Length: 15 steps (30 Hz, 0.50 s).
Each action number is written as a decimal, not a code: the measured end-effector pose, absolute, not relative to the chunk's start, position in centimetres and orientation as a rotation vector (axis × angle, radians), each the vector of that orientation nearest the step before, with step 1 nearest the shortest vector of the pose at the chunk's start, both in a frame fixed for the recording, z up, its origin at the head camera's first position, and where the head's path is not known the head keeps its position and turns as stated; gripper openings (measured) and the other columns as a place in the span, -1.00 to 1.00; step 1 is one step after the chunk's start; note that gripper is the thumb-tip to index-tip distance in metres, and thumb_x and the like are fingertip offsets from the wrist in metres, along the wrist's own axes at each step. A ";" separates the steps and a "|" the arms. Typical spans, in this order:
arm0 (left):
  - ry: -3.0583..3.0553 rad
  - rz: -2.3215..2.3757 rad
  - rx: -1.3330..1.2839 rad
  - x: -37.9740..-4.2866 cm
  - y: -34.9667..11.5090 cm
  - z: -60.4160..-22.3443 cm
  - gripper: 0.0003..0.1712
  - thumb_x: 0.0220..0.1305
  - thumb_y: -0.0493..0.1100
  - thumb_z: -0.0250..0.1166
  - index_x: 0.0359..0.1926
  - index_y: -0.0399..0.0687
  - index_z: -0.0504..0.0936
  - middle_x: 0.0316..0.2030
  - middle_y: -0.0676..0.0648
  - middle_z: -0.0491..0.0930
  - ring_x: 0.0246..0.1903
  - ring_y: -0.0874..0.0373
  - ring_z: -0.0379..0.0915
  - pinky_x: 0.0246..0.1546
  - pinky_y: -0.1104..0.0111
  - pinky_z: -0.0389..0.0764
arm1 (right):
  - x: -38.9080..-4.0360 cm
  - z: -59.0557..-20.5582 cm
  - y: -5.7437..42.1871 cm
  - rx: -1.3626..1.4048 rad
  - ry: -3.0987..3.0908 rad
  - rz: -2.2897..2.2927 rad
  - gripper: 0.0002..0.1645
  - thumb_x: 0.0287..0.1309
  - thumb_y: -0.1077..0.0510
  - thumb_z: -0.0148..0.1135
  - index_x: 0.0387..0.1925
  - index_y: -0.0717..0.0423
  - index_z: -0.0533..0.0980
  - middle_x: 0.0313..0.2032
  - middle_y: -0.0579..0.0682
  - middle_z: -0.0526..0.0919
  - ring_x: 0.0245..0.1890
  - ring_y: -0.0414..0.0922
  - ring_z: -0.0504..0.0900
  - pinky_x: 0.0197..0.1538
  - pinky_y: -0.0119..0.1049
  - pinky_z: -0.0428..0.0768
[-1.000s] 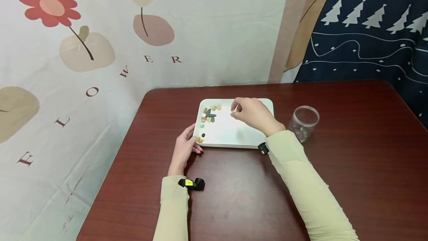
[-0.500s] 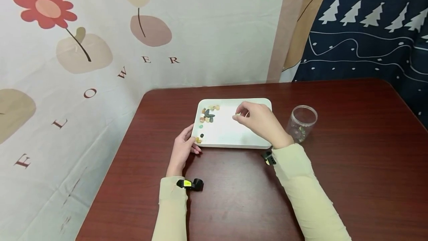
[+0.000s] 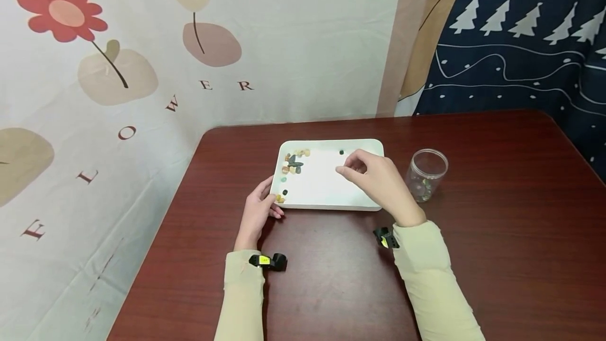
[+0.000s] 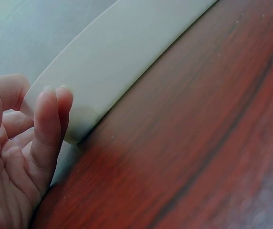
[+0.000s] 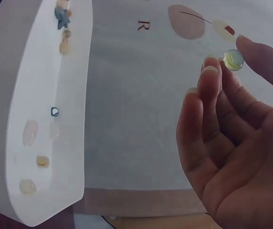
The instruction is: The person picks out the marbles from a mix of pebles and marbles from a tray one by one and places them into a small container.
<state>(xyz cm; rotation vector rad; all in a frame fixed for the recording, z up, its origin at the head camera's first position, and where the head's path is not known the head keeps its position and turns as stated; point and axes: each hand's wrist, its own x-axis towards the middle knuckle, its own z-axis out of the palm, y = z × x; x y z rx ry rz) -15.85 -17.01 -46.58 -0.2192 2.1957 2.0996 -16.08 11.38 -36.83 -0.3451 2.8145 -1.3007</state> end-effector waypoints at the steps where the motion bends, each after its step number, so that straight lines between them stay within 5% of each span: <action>1: 2.195 2.100 -0.220 -15.8 -17.0 -46.6 -0.34 0.07 -0.39 -0.02 0.26 0.01 0.25 0.17 -0.06 0.31 -0.72 0.03 0.48 -0.67 0.27 0.59 | -16.0 -36.8 11.4 -0.332 2.817 -1.314 -0.58 -0.06 -0.33 0.12 -0.32 -0.14 0.50 -0.47 -0.12 0.56 -0.42 -0.18 0.48 -0.38 -0.26 0.46; 15: 2.195 2.131 -0.212 -16.7 -17.5 -49.2 -0.35 0.07 -0.37 -0.01 0.22 0.16 0.29 0.15 0.02 0.34 -0.72 -0.01 0.48 -0.67 0.17 0.59 | -14.3 -36.0 11.9 -0.276 2.865 -1.504 -0.66 -0.07 -0.27 0.17 -0.29 -0.21 0.52 -0.37 -0.20 0.56 -0.37 -0.24 0.47 -0.33 -0.30 0.50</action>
